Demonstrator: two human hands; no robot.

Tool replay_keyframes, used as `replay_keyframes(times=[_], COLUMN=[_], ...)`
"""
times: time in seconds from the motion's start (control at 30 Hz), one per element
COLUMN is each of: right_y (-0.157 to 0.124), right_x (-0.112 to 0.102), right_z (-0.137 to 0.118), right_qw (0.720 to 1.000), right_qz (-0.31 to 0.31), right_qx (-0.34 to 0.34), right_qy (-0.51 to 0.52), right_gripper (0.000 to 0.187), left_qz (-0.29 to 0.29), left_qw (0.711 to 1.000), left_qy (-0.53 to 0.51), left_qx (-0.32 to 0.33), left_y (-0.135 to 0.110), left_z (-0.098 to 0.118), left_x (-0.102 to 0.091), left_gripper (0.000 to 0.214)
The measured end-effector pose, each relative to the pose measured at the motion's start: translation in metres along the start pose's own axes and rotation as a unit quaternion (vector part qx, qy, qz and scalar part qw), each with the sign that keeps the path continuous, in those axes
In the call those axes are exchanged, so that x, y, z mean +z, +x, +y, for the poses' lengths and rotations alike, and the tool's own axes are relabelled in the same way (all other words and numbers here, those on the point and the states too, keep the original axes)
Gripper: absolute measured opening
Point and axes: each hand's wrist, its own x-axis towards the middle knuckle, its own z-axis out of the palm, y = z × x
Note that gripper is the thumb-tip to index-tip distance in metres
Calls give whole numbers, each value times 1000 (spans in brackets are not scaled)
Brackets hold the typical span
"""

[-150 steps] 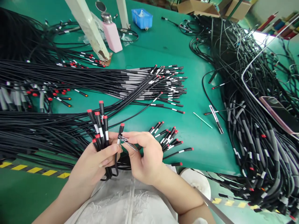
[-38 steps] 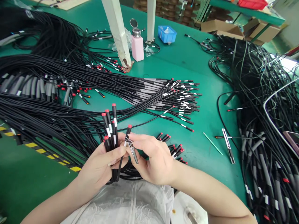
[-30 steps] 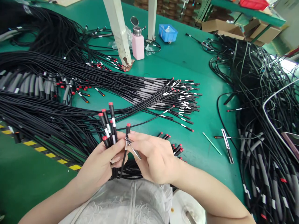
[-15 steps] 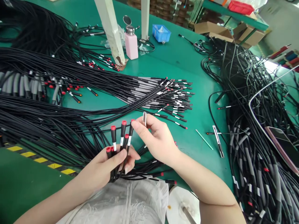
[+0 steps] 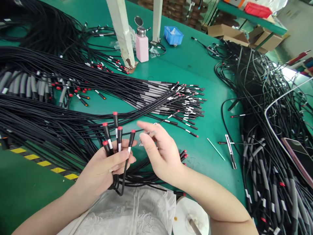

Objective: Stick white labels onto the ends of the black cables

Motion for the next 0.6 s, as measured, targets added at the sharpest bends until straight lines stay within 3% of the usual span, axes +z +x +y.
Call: replay_keyframes(times=[0.13,0.3,0.6], right_y=[-9,-14,-11], right_x=[1,3,4], right_z=[0,5,2], right_qw=[994,986,980], right_qz=[17,4,-2], right_qx=[-83,-168,-194], right_qy=[62,5,-41], right_gripper=[55,44,37], left_qz=[-7,-22,-30], left_qw=[1000,1000,999], left_qy=[-13,-17,-35], left_qx=[6,-8,-14], left_y=[0,-1,0], left_z=[1,2,0], left_x=[1,0,-2], left_gripper=[15,17,14])
